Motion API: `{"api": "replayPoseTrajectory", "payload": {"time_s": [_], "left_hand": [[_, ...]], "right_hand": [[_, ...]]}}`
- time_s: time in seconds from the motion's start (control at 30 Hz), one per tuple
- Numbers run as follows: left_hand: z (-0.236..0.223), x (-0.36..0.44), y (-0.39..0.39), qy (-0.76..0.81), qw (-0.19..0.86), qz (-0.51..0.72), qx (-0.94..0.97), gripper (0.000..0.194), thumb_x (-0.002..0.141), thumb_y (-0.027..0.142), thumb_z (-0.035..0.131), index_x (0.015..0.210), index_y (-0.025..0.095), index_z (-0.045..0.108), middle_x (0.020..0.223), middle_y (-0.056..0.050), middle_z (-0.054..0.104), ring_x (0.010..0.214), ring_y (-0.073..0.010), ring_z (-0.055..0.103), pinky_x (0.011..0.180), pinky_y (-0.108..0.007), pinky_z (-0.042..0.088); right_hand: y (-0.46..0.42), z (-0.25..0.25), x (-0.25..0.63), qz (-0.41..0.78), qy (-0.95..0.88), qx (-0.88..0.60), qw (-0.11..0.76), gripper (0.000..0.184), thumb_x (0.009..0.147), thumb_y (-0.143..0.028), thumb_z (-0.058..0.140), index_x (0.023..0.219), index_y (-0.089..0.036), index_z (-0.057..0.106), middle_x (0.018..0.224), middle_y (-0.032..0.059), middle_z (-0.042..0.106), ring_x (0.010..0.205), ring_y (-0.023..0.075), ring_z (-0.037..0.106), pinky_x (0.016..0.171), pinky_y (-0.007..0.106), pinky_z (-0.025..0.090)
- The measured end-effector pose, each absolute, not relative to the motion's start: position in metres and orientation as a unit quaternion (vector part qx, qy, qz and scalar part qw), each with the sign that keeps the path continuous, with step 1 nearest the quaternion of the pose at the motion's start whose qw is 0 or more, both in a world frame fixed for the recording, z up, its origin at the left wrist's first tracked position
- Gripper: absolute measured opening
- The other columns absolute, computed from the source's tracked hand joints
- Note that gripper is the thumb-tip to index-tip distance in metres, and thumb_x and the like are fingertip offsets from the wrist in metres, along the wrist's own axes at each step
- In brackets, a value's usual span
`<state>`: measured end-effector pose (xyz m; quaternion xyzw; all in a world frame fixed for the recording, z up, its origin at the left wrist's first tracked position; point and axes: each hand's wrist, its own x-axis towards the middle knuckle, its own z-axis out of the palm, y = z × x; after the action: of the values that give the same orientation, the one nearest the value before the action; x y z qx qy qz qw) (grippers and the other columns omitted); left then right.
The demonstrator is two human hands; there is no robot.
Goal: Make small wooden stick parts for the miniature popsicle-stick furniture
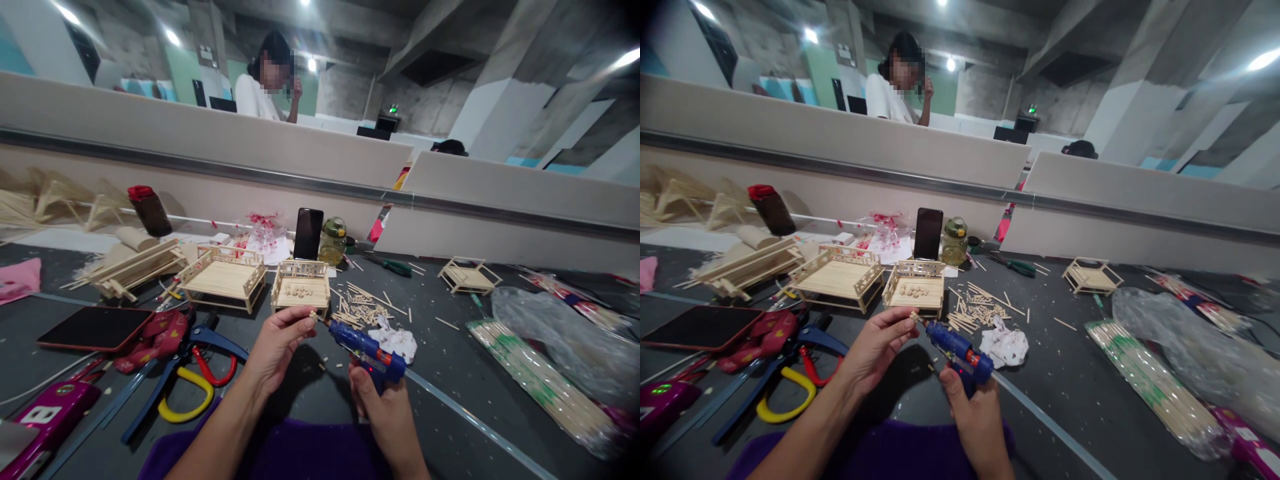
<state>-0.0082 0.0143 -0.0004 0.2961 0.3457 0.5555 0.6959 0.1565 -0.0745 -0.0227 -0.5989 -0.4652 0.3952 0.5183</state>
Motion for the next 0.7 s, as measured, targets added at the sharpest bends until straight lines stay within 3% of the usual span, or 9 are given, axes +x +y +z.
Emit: {"api": "replayPoseTrajectory", "payload": {"time_s": [0.53,0.7], "left_hand": [[-0.0026,-0.0082,0.0143,0.347,0.692,0.557,0.300,0.028,0.053,0.018,0.088,0.078,0.013,0.077,0.075,-0.003,0.072,0.064,-0.0098,0.062,0.063,-0.021,0.050],[-0.0039,-0.0091,0.0159,0.345,0.693,0.560,0.295,0.029,0.054,0.018,0.088,0.080,0.014,0.077,0.077,-0.003,0.072,0.064,-0.0089,0.061,0.063,-0.020,0.050]], "right_hand": [[-0.0736,-0.0192,0.1555,0.390,-0.478,-0.574,0.539,0.043,0.077,-0.059,0.063,0.071,-0.016,0.062,0.046,-0.0042,0.046,0.041,0.0092,0.039,0.040,0.021,0.035],[-0.0702,-0.0177,0.1603,0.396,-0.453,-0.568,0.562,0.044,0.080,-0.058,0.062,0.076,-0.014,0.065,0.057,0.0016,0.061,0.039,0.0083,0.045,0.040,0.021,0.036]]}}
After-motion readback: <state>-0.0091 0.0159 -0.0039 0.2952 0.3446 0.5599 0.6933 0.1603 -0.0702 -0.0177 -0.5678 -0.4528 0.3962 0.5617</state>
